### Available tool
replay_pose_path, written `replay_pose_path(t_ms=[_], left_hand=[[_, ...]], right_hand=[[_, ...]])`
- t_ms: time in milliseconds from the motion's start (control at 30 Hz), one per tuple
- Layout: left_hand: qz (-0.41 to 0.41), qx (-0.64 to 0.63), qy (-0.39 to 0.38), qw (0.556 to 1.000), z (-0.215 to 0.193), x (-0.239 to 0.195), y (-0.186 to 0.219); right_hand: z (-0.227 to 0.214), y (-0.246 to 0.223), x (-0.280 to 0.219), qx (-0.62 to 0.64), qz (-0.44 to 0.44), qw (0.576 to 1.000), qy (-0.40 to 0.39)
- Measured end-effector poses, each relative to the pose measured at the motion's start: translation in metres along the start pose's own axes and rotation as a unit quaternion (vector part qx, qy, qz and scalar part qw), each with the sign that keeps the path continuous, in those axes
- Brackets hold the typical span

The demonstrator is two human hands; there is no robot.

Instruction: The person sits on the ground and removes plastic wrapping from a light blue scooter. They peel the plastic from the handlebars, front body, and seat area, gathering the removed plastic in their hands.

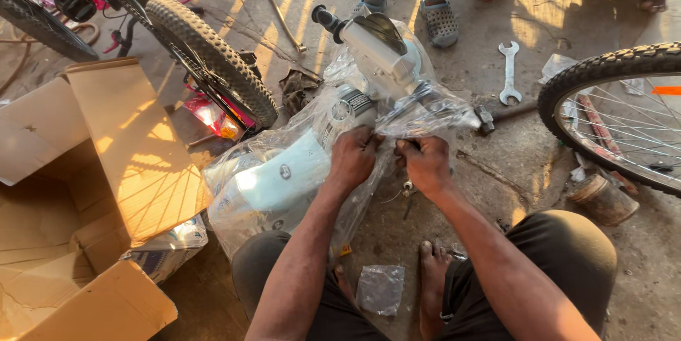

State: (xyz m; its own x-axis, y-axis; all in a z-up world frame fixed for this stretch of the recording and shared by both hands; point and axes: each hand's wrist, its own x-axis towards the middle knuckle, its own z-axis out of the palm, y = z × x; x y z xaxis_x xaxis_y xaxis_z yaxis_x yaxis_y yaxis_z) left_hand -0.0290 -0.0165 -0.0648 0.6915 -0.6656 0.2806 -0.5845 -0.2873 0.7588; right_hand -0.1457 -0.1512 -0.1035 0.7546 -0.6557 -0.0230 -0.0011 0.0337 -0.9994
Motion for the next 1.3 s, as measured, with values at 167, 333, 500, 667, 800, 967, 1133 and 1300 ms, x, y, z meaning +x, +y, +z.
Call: replay_pose_path(t_ms=[167, 333, 500, 667, 800, 967, 1133, 1300], left_hand=[[0.042, 0.141, 0.047, 0.988, 0.003, -0.003, -0.006], [0.04, 0.183, 0.05, 0.981, 0.001, -0.002, -0.01], [-0.012, 0.145, 0.008, 0.989, -0.003, 0.01, -0.01], [-0.126, 0.12, -0.113, 0.978, -0.002, 0.013, -0.005], [-0.135, 0.041, -0.143, 0.98, -0.015, 0.016, -0.016], [-0.082, -0.199, -0.267, 0.939, -0.037, 0.015, -0.038], [-0.037, 0.003, -0.272, 0.961, -0.028, 0.001, -0.024], [-0.122, -0.029, -0.321, 0.939, -0.028, -0.007, -0.011]], right_hand=[[0.004, 0.005, 0.011, 0.073, 0.017, 0.996, 0.045], [0.01, 0.004, -0.016, -0.157, -0.095, 0.982, 0.054], [0.026, 0.004, -0.055, -0.311, -0.316, 0.897, -0.004], [0.046, 0.019, -0.062, -0.426, -0.362, 0.817, -0.144], [0.045, 0.012, -0.061, -0.407, -0.322, 0.841, -0.153], [0.024, -0.022, -0.038, -0.212, -0.241, 0.941, -0.112], [0.003, -0.043, -0.024, -0.073, -0.039, 0.985, -0.153], [0.001, -0.04, -0.019, 0.095, -0.019, 0.992, -0.079]])
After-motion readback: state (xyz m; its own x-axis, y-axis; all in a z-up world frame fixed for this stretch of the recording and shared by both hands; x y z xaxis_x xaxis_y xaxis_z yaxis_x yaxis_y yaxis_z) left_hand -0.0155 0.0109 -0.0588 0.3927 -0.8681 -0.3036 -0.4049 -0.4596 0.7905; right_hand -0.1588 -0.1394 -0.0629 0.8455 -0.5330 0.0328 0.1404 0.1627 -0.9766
